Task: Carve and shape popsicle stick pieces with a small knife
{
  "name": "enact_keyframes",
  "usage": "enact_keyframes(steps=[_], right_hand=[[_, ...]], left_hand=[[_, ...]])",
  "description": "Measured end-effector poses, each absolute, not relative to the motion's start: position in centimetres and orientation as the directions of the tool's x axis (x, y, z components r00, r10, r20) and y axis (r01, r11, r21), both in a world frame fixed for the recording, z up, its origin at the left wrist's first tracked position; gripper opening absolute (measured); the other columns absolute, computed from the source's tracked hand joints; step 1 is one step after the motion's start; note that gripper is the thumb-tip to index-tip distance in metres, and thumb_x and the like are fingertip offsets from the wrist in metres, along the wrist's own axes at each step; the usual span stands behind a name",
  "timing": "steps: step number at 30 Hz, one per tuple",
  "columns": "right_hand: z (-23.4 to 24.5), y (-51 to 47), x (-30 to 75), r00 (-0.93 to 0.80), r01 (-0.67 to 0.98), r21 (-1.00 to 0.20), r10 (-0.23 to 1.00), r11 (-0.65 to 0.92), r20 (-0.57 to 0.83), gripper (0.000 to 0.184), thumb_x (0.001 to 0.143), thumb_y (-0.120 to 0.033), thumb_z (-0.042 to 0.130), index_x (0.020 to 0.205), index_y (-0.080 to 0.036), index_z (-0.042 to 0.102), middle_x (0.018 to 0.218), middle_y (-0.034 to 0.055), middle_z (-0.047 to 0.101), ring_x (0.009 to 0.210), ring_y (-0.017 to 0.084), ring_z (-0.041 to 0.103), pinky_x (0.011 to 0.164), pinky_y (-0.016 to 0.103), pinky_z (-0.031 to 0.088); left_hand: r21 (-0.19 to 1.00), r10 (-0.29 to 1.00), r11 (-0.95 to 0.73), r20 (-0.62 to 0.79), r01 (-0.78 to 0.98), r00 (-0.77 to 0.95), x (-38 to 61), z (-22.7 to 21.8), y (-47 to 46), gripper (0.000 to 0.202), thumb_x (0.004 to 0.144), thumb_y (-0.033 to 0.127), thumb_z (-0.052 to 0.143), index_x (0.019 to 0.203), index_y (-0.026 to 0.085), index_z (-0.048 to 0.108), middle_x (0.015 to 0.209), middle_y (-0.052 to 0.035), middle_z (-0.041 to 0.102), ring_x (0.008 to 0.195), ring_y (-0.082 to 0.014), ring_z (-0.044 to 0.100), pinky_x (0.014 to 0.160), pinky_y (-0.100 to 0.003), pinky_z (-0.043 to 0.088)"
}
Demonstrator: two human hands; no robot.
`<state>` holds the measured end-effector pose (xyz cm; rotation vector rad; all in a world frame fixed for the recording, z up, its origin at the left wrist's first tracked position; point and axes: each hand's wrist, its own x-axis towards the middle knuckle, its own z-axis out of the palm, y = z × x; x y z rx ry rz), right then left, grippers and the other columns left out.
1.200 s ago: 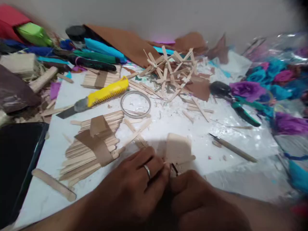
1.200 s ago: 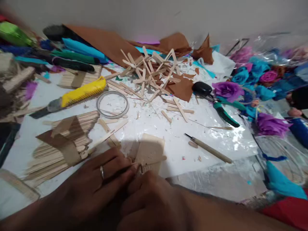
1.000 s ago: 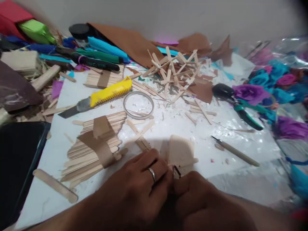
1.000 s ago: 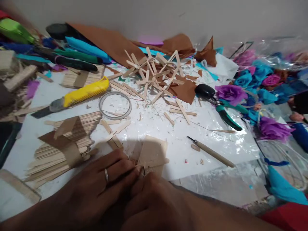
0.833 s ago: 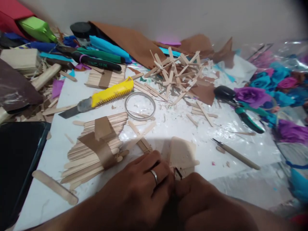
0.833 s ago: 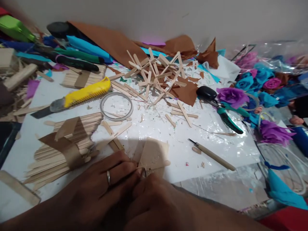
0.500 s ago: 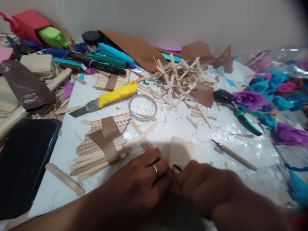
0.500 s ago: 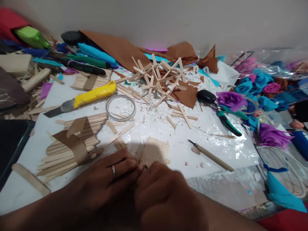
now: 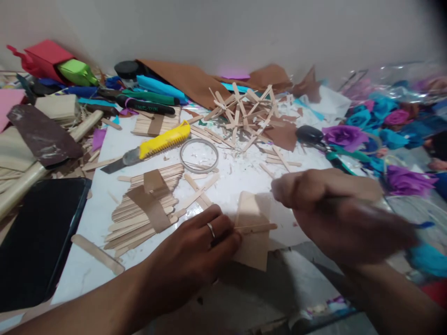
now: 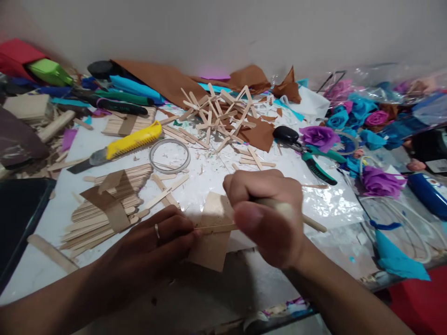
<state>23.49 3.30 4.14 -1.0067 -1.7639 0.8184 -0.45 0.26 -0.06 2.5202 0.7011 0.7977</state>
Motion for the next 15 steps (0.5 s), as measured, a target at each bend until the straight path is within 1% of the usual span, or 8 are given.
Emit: enact_keyframes(steps=[2,4,5,7,9,10,12,15], right_hand=[[4.5,3.9,22.7,-0.282,0.422,-0.776,0.881,0.469,0.380,0.048,0.099,-0.051,0.062,0.065,-0.021,0.046,0.057,-0.0032,0.044,0.053,0.012,0.040,0.054,0.031,0.031],[4.0,4.1,22.8,-0.319,0.564,-0.678,0.882,0.471,0.348,0.035,0.097,-0.044,0.067,0.074,-0.020,0.057,0.065,-0.0023,0.056,0.059,0.013,0.048,0.058,0.031,0.035],[3.7,4.4,23.0,-0.342,0.606,-0.641,0.882,0.471,0.325,0.029,0.099,-0.043,0.065,0.082,-0.019,0.062,0.071,-0.0009,0.061,0.065,0.014,0.053,0.063,0.031,0.038],[3.1,5.0,23.5,-0.367,0.634,-0.611,0.880,0.474,0.302,0.029,0.104,-0.044,0.056,0.101,-0.018,0.068,0.090,0.0044,0.069,0.083,0.019,0.062,0.076,0.035,0.045],[2.9,5.4,23.7,-0.317,0.627,-0.606,0.871,0.489,0.375,0.031,0.107,-0.040,0.050,0.113,-0.018,0.070,0.107,0.0089,0.071,0.103,0.023,0.063,0.091,0.039,0.046],[3.0,5.4,23.7,-0.266,0.606,-0.627,0.868,0.489,0.420,0.029,0.107,-0.037,0.049,0.115,-0.018,0.070,0.112,0.0093,0.071,0.107,0.024,0.063,0.095,0.040,0.045],[3.4,5.0,23.2,-0.168,0.499,-0.739,0.888,0.452,0.429,0.024,0.104,-0.028,0.051,0.108,-0.020,0.073,0.104,0.0064,0.073,0.101,0.021,0.065,0.091,0.038,0.048],[3.8,3.6,21.8,-0.205,0.254,-0.933,0.957,0.256,0.207,0.010,0.094,-0.024,0.065,0.092,-0.021,0.074,0.082,0.0012,0.071,0.077,0.017,0.065,0.073,0.031,0.052]], left_hand=[[0.627,0.682,-0.683,0.366,0.373,0.633,-0.5,-0.4,0.2,0.016,0.101,0.011,0.058,0.098,0.016,0.073,0.094,-0.0050,0.071,0.082,-0.0165,0.066,0.069,-0.027,0.053],[0.682,0.720,-0.647,0.397,0.341,0.570,-0.5,-0.5,0.4,0.015,0.098,0.012,0.062,0.103,0.019,0.075,0.094,-0.0038,0.073,0.083,-0.0153,0.069,0.073,-0.026,0.055],[0.713,0.733,-0.624,0.394,0.319,0.554,-0.5,-0.4,0.6,0.018,0.098,0.011,0.062,0.106,0.020,0.075,0.092,-0.0030,0.073,0.080,-0.0138,0.069,0.072,-0.025,0.055],[0.836,0.814,-0.492,0.342,0.244,0.470,-0.5,-0.1,0.9,0.021,0.095,0.011,0.065,0.109,0.019,0.078,0.089,-0.0035,0.075,0.076,-0.0127,0.068,0.067,-0.023,0.054],[0.957,0.921,-0.253,0.194,0.140,0.337,-0.2,0.2,1.0,0.018,0.092,0.016,0.072,0.106,0.019,0.081,0.092,-0.0049,0.076,0.076,-0.0128,0.069,0.064,-0.021,0.053],[0.990,0.958,-0.120,0.095,0.074,0.271,-0.1,0.4,1.0,0.016,0.090,0.020,0.076,0.104,0.019,0.082,0.092,-0.0052,0.077,0.076,-0.0128,0.069,0.063,-0.020,0.052],[0.990,0.978,0.115,-0.097,-0.087,0.187,0.3,0.6,0.9,0.016,0.087,0.027,0.082,0.101,0.020,0.083,0.086,-0.0039,0.077,0.071,-0.0109,0.067,0.061,-0.018,0.052],[0.929,0.963,0.254,-0.218,-0.270,0.157,0.9,0.7,0.5,0.016,0.085,0.029,0.085,0.098,0.019,0.081,0.076,-0.0011,0.074,0.066,-0.0082,0.064,0.064,-0.016,0.051]])
